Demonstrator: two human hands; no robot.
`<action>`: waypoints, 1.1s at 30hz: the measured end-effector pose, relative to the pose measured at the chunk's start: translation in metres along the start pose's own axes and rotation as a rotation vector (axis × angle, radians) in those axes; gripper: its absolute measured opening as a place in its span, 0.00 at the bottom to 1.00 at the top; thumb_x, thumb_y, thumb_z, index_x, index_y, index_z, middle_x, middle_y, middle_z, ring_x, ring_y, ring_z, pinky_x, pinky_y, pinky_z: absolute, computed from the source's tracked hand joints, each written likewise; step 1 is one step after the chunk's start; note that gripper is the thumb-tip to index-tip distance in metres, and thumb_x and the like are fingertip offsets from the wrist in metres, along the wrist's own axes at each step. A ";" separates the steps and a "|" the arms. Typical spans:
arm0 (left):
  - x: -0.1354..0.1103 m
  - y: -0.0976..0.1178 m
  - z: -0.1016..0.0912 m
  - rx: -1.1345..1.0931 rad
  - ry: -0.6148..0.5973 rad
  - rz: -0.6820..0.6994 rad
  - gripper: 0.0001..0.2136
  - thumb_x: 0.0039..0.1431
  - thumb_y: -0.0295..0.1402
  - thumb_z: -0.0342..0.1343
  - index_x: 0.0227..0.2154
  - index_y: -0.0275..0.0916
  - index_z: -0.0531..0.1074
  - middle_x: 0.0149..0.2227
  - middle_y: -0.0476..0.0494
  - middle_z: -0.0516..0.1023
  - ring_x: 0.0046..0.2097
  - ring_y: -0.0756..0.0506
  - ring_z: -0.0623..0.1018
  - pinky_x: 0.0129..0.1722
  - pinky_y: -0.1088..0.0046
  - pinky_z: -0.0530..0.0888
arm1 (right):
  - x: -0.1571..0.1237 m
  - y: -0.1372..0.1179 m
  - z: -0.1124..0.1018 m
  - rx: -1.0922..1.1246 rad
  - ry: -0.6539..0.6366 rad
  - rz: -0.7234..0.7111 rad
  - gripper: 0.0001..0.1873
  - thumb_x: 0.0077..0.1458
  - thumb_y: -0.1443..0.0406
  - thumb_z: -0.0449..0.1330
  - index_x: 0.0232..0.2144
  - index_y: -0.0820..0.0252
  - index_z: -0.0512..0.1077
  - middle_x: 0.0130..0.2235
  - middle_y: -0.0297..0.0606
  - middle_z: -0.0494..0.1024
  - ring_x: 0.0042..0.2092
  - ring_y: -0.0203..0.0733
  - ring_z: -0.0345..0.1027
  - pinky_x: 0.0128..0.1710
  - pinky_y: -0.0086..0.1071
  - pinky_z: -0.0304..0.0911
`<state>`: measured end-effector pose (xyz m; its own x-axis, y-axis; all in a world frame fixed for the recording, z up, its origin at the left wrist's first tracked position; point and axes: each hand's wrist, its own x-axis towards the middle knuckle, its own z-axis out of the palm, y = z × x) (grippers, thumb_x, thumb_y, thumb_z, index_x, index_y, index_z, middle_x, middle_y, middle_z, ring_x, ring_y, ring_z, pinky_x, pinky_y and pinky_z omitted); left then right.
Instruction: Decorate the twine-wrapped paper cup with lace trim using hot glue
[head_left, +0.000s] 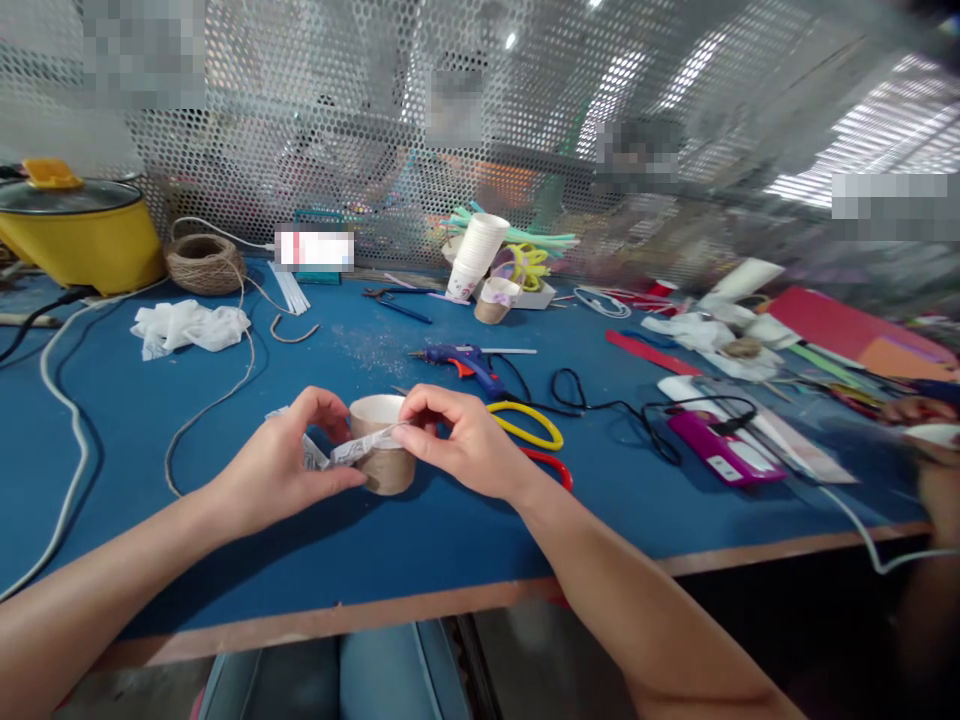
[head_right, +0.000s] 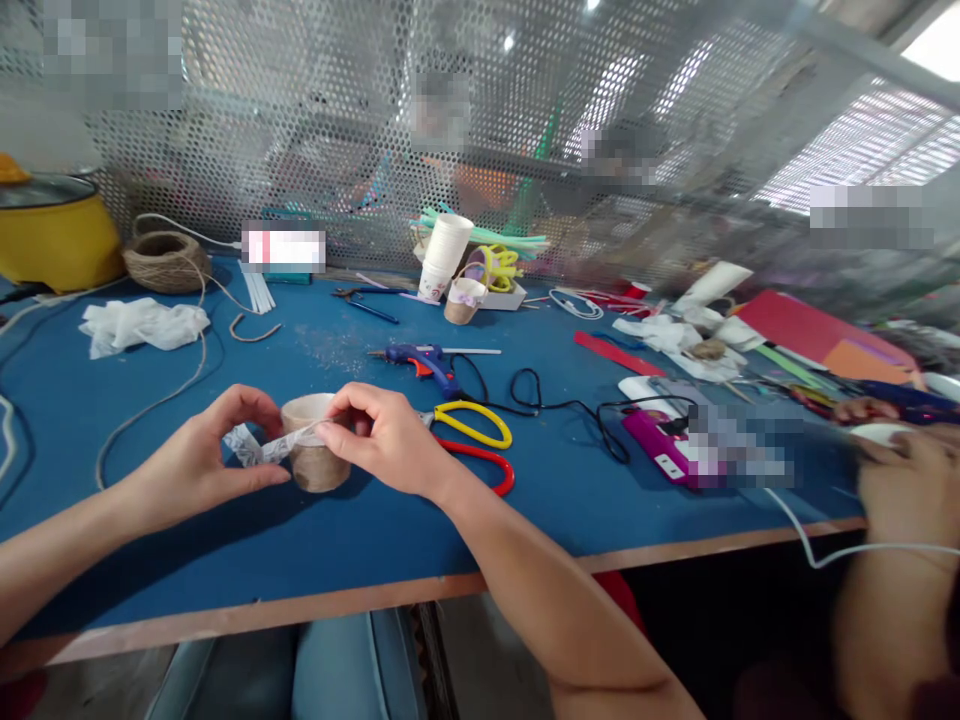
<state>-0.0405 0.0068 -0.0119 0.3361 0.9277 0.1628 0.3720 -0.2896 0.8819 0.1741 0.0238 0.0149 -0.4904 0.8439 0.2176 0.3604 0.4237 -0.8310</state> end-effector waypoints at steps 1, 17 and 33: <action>0.000 0.001 0.002 -0.048 -0.030 -0.031 0.18 0.46 0.37 0.63 0.36 0.41 0.60 0.32 0.49 0.73 0.36 0.46 0.73 0.39 0.66 0.69 | 0.000 -0.001 0.000 0.004 0.006 0.012 0.07 0.52 0.63 0.58 0.26 0.61 0.66 0.25 0.30 0.64 0.26 0.31 0.53 0.25 0.28 0.52; 0.007 0.005 -0.040 -0.138 -0.440 -0.184 0.13 0.56 0.42 0.54 0.28 0.36 0.69 0.20 0.54 0.66 0.21 0.54 0.66 0.22 0.79 0.64 | 0.001 -0.003 -0.019 0.268 -0.055 0.241 0.08 0.46 0.63 0.61 0.23 0.62 0.67 0.23 0.28 0.64 0.26 0.30 0.54 0.27 0.28 0.50; 0.013 0.004 -0.032 0.124 -0.245 -0.069 0.14 0.56 0.41 0.52 0.38 0.36 0.72 0.37 0.43 0.76 0.38 0.45 0.73 0.39 0.70 0.69 | 0.001 0.000 -0.012 0.497 -0.143 0.216 0.07 0.45 0.65 0.63 0.23 0.62 0.68 0.23 0.28 0.65 0.24 0.29 0.53 0.25 0.27 0.47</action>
<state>-0.0624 0.0251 0.0074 0.4999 0.8658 -0.0209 0.4995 -0.2686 0.8236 0.1833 0.0285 0.0214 -0.5619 0.8267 -0.0275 0.0639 0.0102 -0.9979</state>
